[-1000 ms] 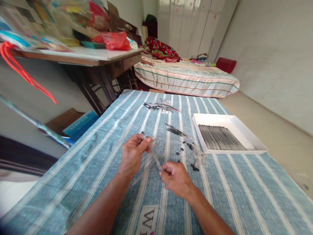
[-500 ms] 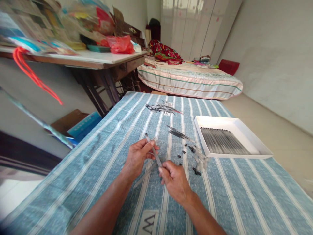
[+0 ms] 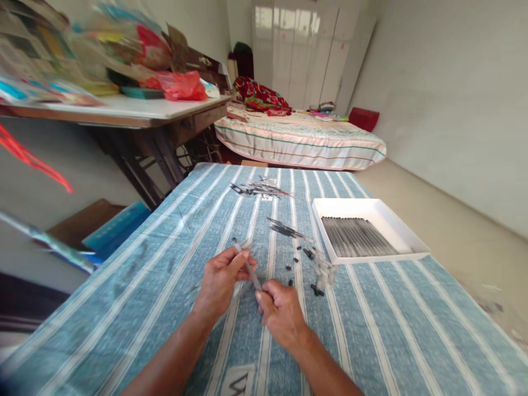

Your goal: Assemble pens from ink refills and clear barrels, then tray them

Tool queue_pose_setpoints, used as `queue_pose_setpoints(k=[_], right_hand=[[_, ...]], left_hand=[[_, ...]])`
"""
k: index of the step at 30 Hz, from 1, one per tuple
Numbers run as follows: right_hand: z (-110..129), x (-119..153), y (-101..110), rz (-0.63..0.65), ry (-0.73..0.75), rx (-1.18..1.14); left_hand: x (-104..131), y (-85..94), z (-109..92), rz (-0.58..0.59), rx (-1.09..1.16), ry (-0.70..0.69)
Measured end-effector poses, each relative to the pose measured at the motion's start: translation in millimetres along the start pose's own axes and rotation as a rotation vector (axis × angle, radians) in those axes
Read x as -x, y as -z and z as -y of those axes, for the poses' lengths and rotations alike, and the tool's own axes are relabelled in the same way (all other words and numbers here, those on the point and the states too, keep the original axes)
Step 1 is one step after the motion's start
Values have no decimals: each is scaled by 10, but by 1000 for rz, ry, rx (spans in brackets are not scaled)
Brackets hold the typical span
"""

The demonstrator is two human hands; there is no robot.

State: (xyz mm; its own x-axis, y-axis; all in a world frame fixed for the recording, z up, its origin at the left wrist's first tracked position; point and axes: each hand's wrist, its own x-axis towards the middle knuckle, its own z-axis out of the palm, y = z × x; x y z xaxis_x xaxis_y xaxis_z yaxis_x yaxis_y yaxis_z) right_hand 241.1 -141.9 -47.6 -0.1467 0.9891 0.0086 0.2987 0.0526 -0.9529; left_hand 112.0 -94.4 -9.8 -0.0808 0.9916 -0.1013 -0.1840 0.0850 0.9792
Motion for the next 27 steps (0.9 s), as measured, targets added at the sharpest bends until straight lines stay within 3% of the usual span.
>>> queue_pose_setpoints(k=[7,11,13,15,18,20,23,27], right_hand=[[218,-147,181,-66,248,349],[233,-179,355,-148,216,389],[178,-221,613,-236,152,374],[98,-288,998,-348,51,381],[-31,-415,1648,-521,-151,671],[-105,-501,1980,-532,-298,856],[-195,-606,2197,-433,-342,920],[-277,-663,2153,-346,-325,915]], left_hand=[[27,-61,-30,52,-38,-26],[59,-82,-66,58,-55,-6],[52,-72,-82,49,-70,11],[30,-49,-88,53,-108,23],[-7,-23,-70,79,-170,20],[-18,-27,-37,93,-199,8],[-14,-57,29,93,-238,-24],[-29,-62,104,114,-287,-21]])
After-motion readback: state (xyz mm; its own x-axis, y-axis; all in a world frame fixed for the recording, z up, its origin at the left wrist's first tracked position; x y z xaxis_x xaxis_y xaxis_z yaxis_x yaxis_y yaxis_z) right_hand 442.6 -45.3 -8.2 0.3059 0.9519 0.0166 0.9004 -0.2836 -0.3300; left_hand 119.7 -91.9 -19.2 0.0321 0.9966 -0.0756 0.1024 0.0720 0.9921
